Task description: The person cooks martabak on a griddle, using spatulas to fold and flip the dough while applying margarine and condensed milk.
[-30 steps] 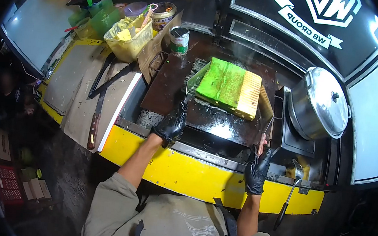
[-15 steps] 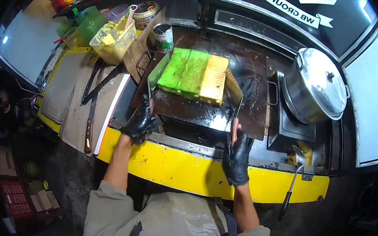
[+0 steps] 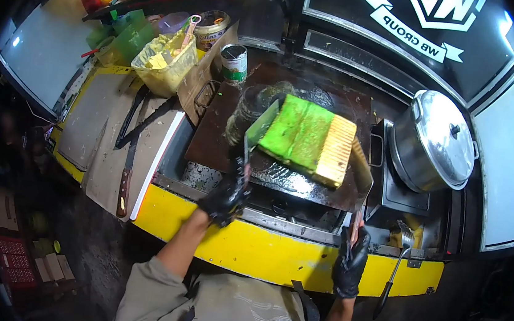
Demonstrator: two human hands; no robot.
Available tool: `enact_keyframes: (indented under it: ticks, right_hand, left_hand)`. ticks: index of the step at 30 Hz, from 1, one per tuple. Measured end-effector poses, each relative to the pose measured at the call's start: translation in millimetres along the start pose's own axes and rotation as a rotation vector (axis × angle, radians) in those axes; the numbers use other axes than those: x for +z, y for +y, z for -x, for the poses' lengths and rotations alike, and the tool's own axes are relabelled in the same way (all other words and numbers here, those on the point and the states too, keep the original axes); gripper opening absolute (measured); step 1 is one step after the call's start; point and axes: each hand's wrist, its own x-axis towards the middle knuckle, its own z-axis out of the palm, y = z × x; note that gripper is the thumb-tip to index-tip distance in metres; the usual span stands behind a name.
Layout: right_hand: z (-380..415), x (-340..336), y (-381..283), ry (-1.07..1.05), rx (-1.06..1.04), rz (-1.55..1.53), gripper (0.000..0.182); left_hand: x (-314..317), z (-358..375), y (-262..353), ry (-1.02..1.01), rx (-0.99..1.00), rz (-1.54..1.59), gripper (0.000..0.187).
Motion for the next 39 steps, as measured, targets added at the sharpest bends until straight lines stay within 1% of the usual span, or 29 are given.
enact_keyframes:
  ticks: [1, 3, 4, 6, 7, 9, 10, 11, 12, 13, 15, 17, 18, 19, 20, 21, 23, 24, 25, 27, 28, 29, 31, 32, 33, 34, 35, 37, 39]
  right_hand:
    - [-12, 3, 2, 0.0, -0.006, -0.002, 0.039]
    - [-41, 10, 1, 0.038, -0.038, 0.043, 0.04]
    - [-55, 14, 2, 0.035, -0.046, 0.041, 0.04]
    - [-82, 22, 6, -0.006, -0.04, 0.004, 0.04]
    - [-93, 28, 7, -0.006, -0.05, 0.003, 0.04]
    - [-112, 39, 12, -0.012, -0.322, 0.16, 0.039]
    - [-120, 44, 23, -0.067, -0.275, 0.09, 0.039]
    - [-122, 44, 18, -0.064, -0.277, 0.09, 0.039]
    - [-122, 44, 9, -0.157, -0.259, 0.121, 0.042]
    - [-120, 46, 2, -0.251, -0.24, 0.15, 0.045]
    - [-108, 49, 5, -0.22, -0.183, 0.152, 0.043]
    - [-93, 52, 20, -0.22, -0.224, 0.047, 0.04]
    - [-80, 44, -2, -0.169, -0.477, 0.241, 0.043]
    - [-69, 41, -8, -0.17, -0.473, 0.241, 0.043]
    - [-58, 39, -10, -0.199, -0.274, 0.171, 0.042]
    - [-50, 36, -10, -0.227, -0.077, 0.1, 0.041]
    - [-37, 30, -6, -0.191, -0.097, 0.058, 0.04]
    - [-34, 27, -6, -0.155, -0.122, 0.017, 0.04]
    - [-34, 24, -12, -0.161, -0.124, 0.016, 0.04]
    - [-35, 16, -22, -0.174, -0.073, 0.019, 0.04]
    - [-40, 16, -15, -0.178, -0.065, 0.01, 0.039]
    - [-47, 20, -8, -0.177, -0.059, 0.012, 0.039]
    - [-60, 26, 3, -0.072, -0.155, 0.118, 0.039]
    - [-63, 23, 2, -0.064, -0.197, 0.121, 0.038]
    - [-62, 19, 3, -0.055, -0.233, 0.121, 0.038]
    - [-60, 12, 15, -0.01, -0.332, 0.073, 0.039]
    - [-49, 0, 15, 0.042, -0.357, 0.174, 0.041]
    - [-32, -35, -1, 0.0, -0.502, 0.325, 0.044]
    - [-10, -67, -27, -0.065, -0.524, 0.549, 0.044]
  left_hand:
    - [4, -14, 4, -0.064, 0.191, -0.121, 0.055]
    - [28, -31, 43, 0.039, 0.027, 0.105, 0.053]
    - [31, -46, 47, 0.044, 0.034, 0.107, 0.053]
    - [23, -85, 38, 0.091, 0.062, 0.311, 0.052]
    - [13, -101, 31, 0.093, 0.071, 0.313, 0.052]
    - [-7, -134, 13, 0.481, 0.569, -0.551, 0.047]
    - [-15, -151, 1, 0.725, 1.109, -0.707, 0.029]
    - [-15, -128, 19, 0.725, 1.112, -0.706, 0.029]
    - [-12, -81, 52, 0.47, 0.475, -0.376, 0.032]
    - [-16, -51, 67, 0.195, -0.152, -0.042, 0.039]
    - [-39, -39, 47, 0.131, -0.211, -0.022, 0.047]
    - [-74, -57, -25, 0.342, 0.483, -0.449, 0.05]
    - [-65, -37, -17, 0.341, 0.479, -0.449, 0.05]
    - [-58, -13, -6, 0.305, 0.213, -0.162, 0.057]
    - [-48, 8, 7, 0.264, -0.053, 0.123, 0.065]
    - [-40, 21, 12, 0.265, -0.056, 0.122, 0.065]
    - [-29, 39, 15, 0.241, -0.076, 0.236, 0.062]
    - [-27, 31, -2, 0.336, 0.097, 0.114, 0.064]
    - [-29, 32, -3, 0.342, 0.097, 0.116, 0.064]
    - [-17, 40, 24, 0.155, -0.214, 0.164, 0.065]
    - [-11, 28, 14, 0.282, -0.075, 0.171, 0.062]
    - [-19, 14, -1, 0.28, -0.08, 0.17, 0.062]
    - [-34, -10, -27, 0.263, 0.155, 0.177, 0.059]
    - [-20, -5, 0, 0.341, 0.041, 0.224, 0.058]
    - [-11, 12, 22, 0.291, -0.037, 0.217, 0.06]
    - [-16, 19, 16, 0.282, -0.042, 0.242, 0.06]
    - [-25, 26, 12, 0.273, -0.041, 0.267, 0.06]
    - [-45, 40, -13, 0.317, 0.011, 0.396, 0.052]
    - [-61, 66, -36, 0.277, 0.202, 0.431, 0.047]
